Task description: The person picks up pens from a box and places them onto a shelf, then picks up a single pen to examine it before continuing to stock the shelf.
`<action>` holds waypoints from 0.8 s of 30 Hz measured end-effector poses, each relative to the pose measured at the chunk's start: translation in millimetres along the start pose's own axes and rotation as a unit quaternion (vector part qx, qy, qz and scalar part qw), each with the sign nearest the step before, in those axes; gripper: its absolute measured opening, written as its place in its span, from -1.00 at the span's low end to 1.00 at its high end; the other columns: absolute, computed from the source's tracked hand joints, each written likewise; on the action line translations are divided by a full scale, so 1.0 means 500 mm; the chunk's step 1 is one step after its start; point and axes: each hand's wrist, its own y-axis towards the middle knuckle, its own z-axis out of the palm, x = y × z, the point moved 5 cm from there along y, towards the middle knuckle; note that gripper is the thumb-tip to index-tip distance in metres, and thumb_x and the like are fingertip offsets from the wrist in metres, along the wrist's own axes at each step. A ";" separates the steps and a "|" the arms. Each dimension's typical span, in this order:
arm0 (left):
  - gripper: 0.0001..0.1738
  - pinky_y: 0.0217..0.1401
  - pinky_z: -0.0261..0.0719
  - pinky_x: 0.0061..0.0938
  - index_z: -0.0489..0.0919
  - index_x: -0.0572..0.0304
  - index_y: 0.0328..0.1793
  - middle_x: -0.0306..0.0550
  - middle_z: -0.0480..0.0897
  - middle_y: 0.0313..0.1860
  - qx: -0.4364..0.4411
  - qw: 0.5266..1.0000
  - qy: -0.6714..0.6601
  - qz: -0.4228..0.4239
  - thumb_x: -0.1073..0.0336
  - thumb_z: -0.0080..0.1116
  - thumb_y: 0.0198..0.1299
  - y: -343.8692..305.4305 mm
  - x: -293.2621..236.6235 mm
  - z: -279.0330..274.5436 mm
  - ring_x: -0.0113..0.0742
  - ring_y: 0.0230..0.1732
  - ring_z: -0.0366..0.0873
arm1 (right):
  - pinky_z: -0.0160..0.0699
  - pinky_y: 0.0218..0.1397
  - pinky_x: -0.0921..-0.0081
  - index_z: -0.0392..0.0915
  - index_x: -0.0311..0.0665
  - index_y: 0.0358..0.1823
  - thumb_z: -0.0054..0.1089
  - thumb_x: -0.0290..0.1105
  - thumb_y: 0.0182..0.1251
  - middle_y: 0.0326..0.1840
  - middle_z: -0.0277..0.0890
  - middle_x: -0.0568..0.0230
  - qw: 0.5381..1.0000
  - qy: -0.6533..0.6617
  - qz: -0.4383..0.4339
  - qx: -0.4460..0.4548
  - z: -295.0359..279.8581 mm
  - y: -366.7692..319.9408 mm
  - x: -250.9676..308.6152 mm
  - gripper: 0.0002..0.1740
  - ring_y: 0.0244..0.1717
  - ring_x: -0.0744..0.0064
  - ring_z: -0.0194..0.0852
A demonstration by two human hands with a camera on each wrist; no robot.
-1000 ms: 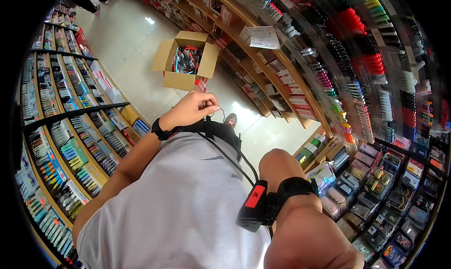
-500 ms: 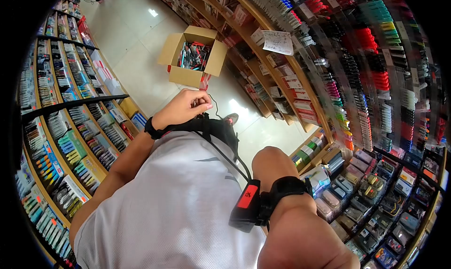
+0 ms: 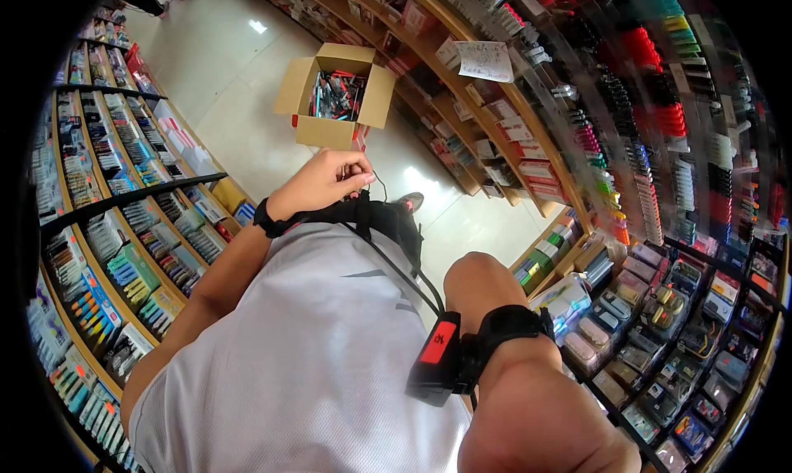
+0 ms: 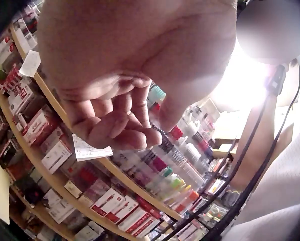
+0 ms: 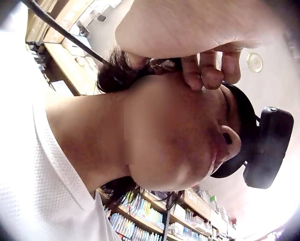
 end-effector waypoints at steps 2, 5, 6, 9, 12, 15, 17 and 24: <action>-0.82 -0.42 0.45 -0.61 0.59 0.36 -0.22 -0.23 0.58 -0.51 0.006 1.000 0.000 0.000 0.35 0.20 0.40 0.002 0.001 -0.002 -0.58 -0.49 0.51 | -0.04 -0.59 0.78 0.31 -0.13 -0.42 0.00 -0.37 0.35 -0.56 0.17 0.59 1.000 -0.002 0.009 0.001 0.002 -0.003 -0.001 -0.85 -0.64 0.81 0.08; -0.82 -0.42 0.44 -0.62 0.59 0.35 -0.21 -0.23 0.58 -0.50 0.012 1.000 0.009 0.007 0.34 0.20 0.40 0.003 0.003 -0.005 -0.59 -0.48 0.49 | -0.04 -0.59 0.79 0.31 -0.13 -0.43 0.00 -0.37 0.36 -0.55 0.18 0.58 1.000 -0.016 0.000 -0.003 0.004 -0.015 0.003 -0.83 -0.63 0.82 0.08; -0.82 -0.41 0.43 -0.62 0.59 0.35 -0.20 -0.23 0.58 -0.49 0.011 1.000 0.018 0.016 0.34 0.21 0.40 0.002 0.002 -0.005 -0.59 -0.48 0.47 | -0.04 -0.59 0.79 0.31 -0.13 -0.43 0.00 -0.37 0.36 -0.55 0.18 0.58 1.000 -0.018 0.003 -0.005 0.003 -0.019 0.004 -0.83 -0.63 0.82 0.08; -0.82 -0.41 0.39 -0.64 0.59 0.35 -0.20 -0.26 0.56 -0.49 0.015 1.000 0.025 0.011 0.34 0.21 0.40 0.001 -0.001 -0.007 -0.62 -0.46 0.43 | -0.04 -0.59 0.79 0.30 -0.13 -0.44 0.00 -0.36 0.40 -0.54 0.18 0.57 1.000 -0.021 0.001 0.002 0.002 -0.028 0.006 -0.80 -0.63 0.83 0.09; -0.82 -0.41 0.37 -0.65 0.59 0.35 -0.22 -0.30 0.56 -0.48 0.024 1.000 -0.007 -0.007 0.35 0.21 0.40 0.004 0.013 -0.005 -0.65 -0.46 0.40 | -0.04 -0.58 0.84 0.28 -0.12 -0.44 -0.02 -0.29 0.49 -0.53 0.16 0.57 1.000 -0.024 -0.001 0.001 0.005 -0.036 0.005 -0.73 -0.62 0.88 0.10; -0.84 -0.41 0.37 -0.65 0.60 0.34 -0.21 -0.32 0.55 -0.47 0.021 1.000 -0.007 -0.008 0.36 0.22 0.39 0.011 0.014 -0.006 -0.67 -0.45 0.39 | -0.01 -0.61 0.71 0.27 -0.02 -0.62 0.03 -0.16 0.36 -0.67 0.21 0.62 0.990 0.033 -0.047 -0.126 -0.012 -0.048 0.009 -0.64 -0.71 0.71 0.03; -0.84 -0.41 0.37 -0.65 0.60 0.33 -0.20 -0.32 0.54 -0.47 0.021 1.000 -0.002 -0.008 0.36 0.22 0.39 0.012 0.004 -0.007 -0.67 -0.45 0.39 | 0.00 -0.62 0.76 0.22 -0.03 -0.70 0.01 -0.24 0.32 -0.73 0.15 0.63 0.989 0.022 -0.066 -0.131 -0.012 -0.047 0.010 -0.61 -0.73 0.70 0.01; -0.84 -0.33 0.41 -0.67 0.59 0.33 -0.17 -0.35 0.53 -0.42 0.004 0.999 -0.032 -0.027 0.34 0.21 0.40 0.008 0.013 -0.017 -0.67 -0.40 0.41 | 0.29 -0.52 0.71 0.44 -0.20 -0.24 -0.05 -0.20 0.56 -0.38 0.45 0.54 0.997 -0.042 0.040 0.054 -0.008 -0.053 0.013 -0.75 -0.54 0.69 0.40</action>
